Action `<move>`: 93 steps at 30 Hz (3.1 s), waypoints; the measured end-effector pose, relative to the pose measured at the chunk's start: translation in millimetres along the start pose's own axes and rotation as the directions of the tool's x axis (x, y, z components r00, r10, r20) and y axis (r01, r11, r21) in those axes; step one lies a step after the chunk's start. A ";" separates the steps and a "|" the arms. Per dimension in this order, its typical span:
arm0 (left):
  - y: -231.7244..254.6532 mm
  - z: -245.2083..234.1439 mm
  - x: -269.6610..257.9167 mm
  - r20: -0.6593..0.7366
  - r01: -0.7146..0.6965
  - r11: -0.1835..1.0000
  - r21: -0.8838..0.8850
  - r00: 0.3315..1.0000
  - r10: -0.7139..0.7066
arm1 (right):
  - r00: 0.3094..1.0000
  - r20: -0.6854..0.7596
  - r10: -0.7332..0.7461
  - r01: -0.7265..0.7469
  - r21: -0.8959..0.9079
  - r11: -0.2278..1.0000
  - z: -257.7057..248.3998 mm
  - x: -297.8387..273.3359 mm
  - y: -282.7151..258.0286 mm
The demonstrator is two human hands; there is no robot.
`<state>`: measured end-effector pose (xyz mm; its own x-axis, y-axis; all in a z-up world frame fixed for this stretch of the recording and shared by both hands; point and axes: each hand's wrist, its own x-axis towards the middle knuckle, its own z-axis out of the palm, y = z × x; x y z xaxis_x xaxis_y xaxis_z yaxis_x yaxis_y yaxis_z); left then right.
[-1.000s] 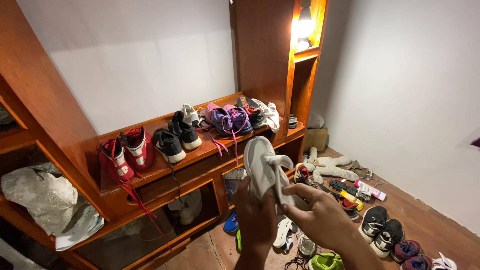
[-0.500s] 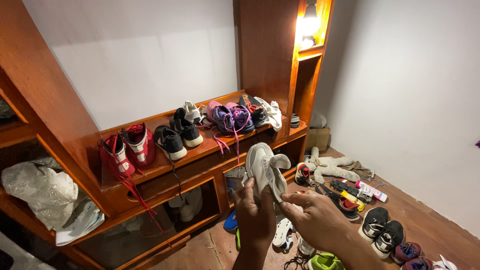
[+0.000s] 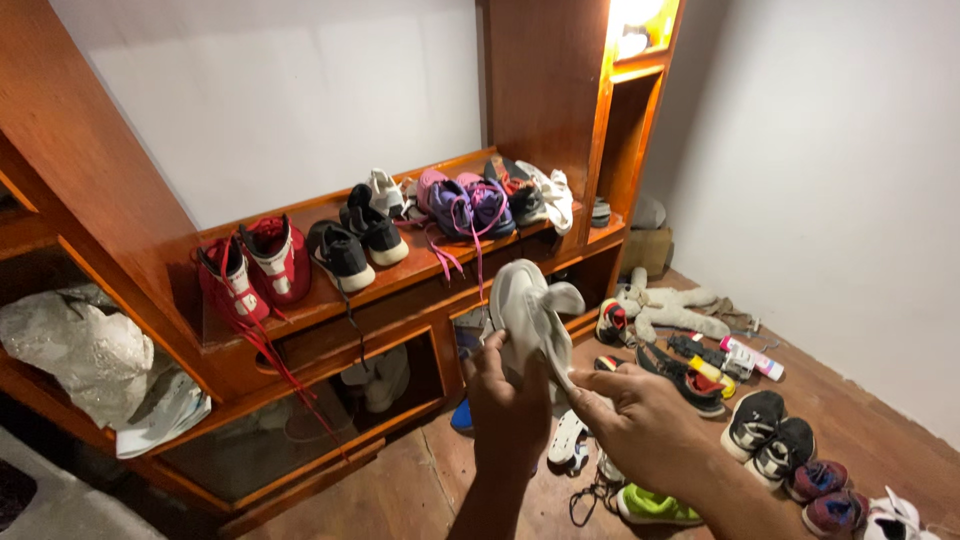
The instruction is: The person removes the laces from a white sneaker, then re-laces it by threading the laces through the eyelets and tying them. The action is performed on a single shoe while other shoes remain on a nearby shelf.
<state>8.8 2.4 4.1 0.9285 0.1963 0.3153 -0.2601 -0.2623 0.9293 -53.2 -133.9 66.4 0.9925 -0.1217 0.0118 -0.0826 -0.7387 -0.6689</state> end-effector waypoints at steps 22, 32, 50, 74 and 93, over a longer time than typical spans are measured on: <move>-106.6 45.3 13.0 -0.009 0.002 0.997 0.073 1.000 -0.001 | 0.991 -0.122 -0.058 0.062 0.025 0.998 54.1 46.6 34.3; -97.9 49.8 63.4 -0.054 -0.098 0.995 -0.001 0.994 0.098 | 0.958 0.055 0.280 -0.284 0.097 0.954 43.9 95.0 12.3; -118.1 -30.0 129.0 -0.136 -0.447 0.880 0.160 0.873 0.468 | 0.932 -0.299 -0.205 0.264 0.171 0.949 113.8 140.5 -40.2; -212.2 22.1 293.1 -0.105 -0.061 0.964 -0.259 0.994 0.035 | 0.982 -0.179 -0.061 0.138 0.458 0.878 188.3 321.0 -29.9; -191.4 10.9 269.5 -0.080 -0.038 0.972 -0.233 0.997 0.019 | 0.927 -0.323 -0.191 0.247 0.142 0.958 181.5 306.0 -36.2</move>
<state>311.7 95.2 -90.8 0.8990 0.2663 0.3477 -0.3494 -0.0425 0.9360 269.8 -24.1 -40.7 0.9066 -0.1856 0.3789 0.1792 -0.6437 -0.7440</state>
